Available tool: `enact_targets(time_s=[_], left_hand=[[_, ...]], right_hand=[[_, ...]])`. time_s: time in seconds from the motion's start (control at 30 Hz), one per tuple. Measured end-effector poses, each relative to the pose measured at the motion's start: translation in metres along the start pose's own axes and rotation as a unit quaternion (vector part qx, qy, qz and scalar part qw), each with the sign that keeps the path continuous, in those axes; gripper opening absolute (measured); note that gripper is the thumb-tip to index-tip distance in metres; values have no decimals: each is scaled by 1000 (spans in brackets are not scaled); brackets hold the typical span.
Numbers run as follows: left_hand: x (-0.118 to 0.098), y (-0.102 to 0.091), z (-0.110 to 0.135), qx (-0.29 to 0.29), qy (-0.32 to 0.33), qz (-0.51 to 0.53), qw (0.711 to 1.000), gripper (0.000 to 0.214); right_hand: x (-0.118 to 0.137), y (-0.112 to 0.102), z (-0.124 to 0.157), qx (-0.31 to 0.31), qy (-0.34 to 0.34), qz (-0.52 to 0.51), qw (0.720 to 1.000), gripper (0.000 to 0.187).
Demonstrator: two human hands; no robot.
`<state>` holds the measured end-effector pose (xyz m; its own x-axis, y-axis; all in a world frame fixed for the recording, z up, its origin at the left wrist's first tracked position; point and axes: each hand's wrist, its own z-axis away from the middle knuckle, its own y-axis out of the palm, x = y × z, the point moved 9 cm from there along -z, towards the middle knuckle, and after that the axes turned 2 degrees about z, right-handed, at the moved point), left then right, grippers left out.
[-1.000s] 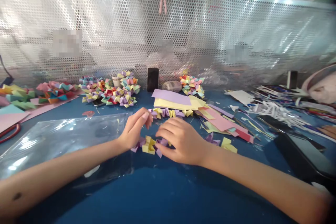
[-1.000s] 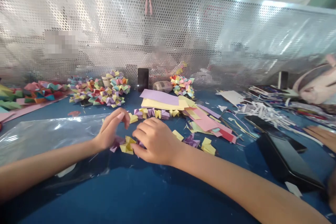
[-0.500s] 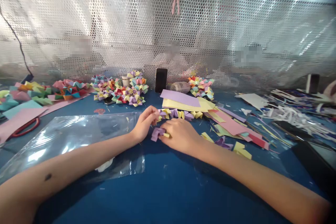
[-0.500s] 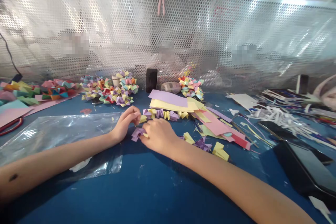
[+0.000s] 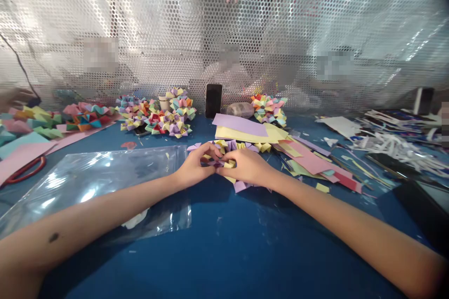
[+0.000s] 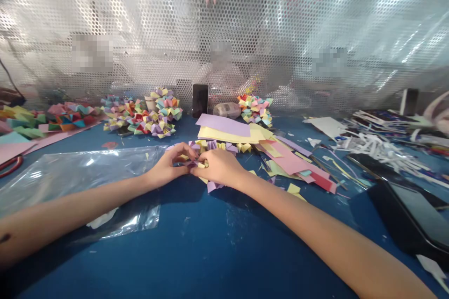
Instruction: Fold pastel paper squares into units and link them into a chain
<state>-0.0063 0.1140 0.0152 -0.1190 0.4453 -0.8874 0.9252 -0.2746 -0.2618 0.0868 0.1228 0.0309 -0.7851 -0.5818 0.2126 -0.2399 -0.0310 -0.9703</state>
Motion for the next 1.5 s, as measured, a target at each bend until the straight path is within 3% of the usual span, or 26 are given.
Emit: enact_targets(time_s=[0.23, 0.5, 0.6, 0.77, 0.9, 1.07, 1.3, 1.4, 1.5], left_hand=[[8, -2, -1, -17, -9, 45, 999, 14], [-5, -26, 3, -161, 60, 113, 978, 18], [-4, -23, 2, -147, 62, 116, 980, 19], [-1, -19, 3, -125, 48, 114, 984, 22], [-3, -13, 3, -91, 54, 104, 989, 19], [-11, -12, 4, -81, 69, 68, 992, 20], [-14, -20, 5, -122, 52, 124, 983, 17], [-10, -13, 3, -91, 23, 137, 986, 23], [-5, -6, 2, -61, 4, 144, 988, 22]], right_hand=[[8, -18, 5, 18, -38, -61, 997, 46], [-7, -30, 4, -106, -10, -233, 967, 56], [-7, -27, 1, -110, -30, -285, 952, 47], [-2, -39, 3, -162, -72, -297, 938, 29], [5, -36, 1, -119, -98, -343, 927, 25], [-3, -31, -3, -106, -61, -387, 914, 21], [5, -38, 1, -111, -133, -325, 930, 16], [14, -38, 5, -97, -165, -282, 940, 20], [16, -44, 8, -122, -168, -255, 944, 26]])
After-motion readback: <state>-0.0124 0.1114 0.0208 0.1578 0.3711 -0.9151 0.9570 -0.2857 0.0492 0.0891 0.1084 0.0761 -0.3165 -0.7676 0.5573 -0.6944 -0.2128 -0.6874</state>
